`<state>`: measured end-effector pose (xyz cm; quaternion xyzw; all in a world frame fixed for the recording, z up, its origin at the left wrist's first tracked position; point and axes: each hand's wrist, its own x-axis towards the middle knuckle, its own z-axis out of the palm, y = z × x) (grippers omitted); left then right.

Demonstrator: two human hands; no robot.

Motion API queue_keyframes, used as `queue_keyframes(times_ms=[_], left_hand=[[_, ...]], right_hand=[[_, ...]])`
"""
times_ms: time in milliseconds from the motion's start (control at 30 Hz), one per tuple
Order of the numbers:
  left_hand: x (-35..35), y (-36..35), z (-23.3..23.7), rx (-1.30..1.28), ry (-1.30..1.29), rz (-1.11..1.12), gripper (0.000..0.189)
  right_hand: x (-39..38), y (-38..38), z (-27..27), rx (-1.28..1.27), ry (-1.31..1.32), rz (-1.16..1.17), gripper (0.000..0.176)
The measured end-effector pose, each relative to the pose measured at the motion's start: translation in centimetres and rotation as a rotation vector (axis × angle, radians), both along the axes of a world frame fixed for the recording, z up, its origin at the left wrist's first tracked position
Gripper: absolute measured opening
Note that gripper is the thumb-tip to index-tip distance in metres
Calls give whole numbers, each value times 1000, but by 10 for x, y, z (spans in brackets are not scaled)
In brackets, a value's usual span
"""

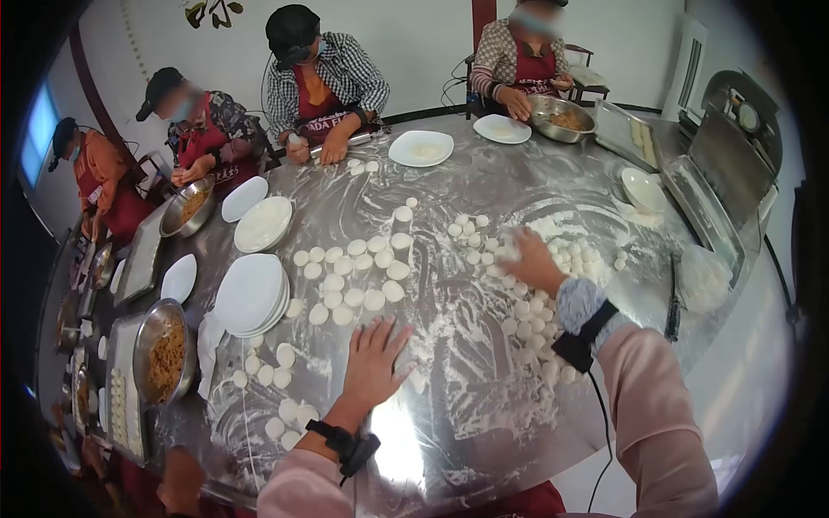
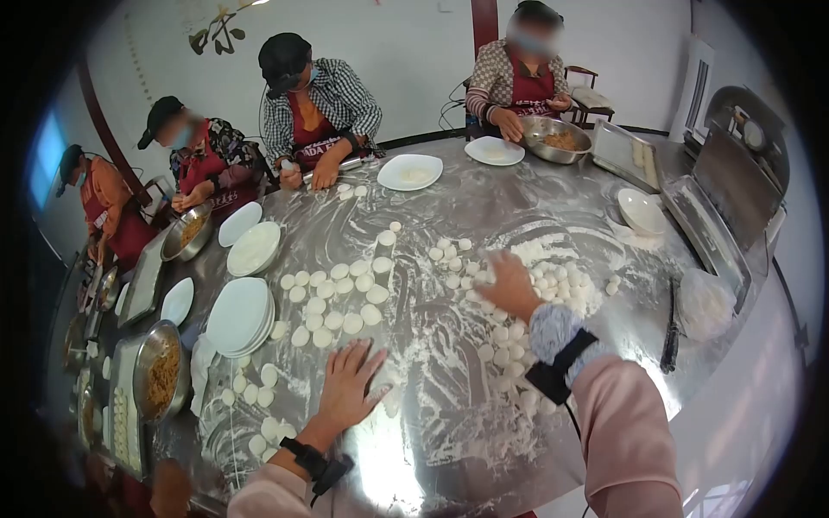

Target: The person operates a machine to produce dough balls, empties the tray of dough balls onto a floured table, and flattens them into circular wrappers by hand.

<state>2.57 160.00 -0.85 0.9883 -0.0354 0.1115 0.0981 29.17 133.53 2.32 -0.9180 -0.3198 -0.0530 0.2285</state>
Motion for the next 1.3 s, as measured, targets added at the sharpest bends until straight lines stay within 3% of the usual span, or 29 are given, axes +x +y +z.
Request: queue_keyframes(times_ms=[100, 167, 233, 300, 367, 433, 467, 533, 667, 733, 867, 933, 1067, 1133, 1267, 1300], left_hand=[[1, 0, 5, -29, 41, -66, 64], [2, 0, 7, -86, 42, -46, 64], [2, 1, 9, -93, 61, -44, 65], [3, 2, 10, -100, 80, -36, 66], [4, 3, 11, -124, 87, -40, 67], [5, 2, 11, -136, 96, -34, 68], [5, 3, 11, -144, 94, -34, 68], [6, 5, 10, -146, 98, -29, 68], [5, 4, 7, -150, 62, -19, 67], [6, 4, 8, -144, 58, -13, 66], [4, 2, 5, -131, 57, -9, 66], [6, 0, 7, -111, 5, 25, 67], [37, 0, 1, -55, -132, 137, 67], [67, 2, -4, -61, -206, 166, 66], [118, -35, -11, -117, -121, 72, 60], [125, -50, -13, -140, -84, 15, 59]], right_hand=[[51, 18, -15, -48, 161, -93, 75], [73, 43, -34, 185, 240, -4, 74], [91, 61, -38, 94, 128, 52, 67], [115, 79, -28, 169, 586, 318, 61], [125, 105, -34, 297, 643, 288, 55], [134, 136, -40, 226, 332, 314, 54], [138, 154, -48, 229, 345, 318, 54], [141, 185, -69, 280, -80, 446, 58], [129, 179, -44, 99, -15, 399, 61], [134, 153, -28, -81, 468, 326, 55], [122, 97, -9, -236, 409, 349, 46], [109, 74, -13, -19, 344, 410, 53], [60, 81, -36, -35, 46, 575, 50], [23, 74, -35, -156, -28, 578, 54], [-58, 23, -20, -285, 35, 636, 59], [-79, 4, -12, -358, -52, 610, 61]])
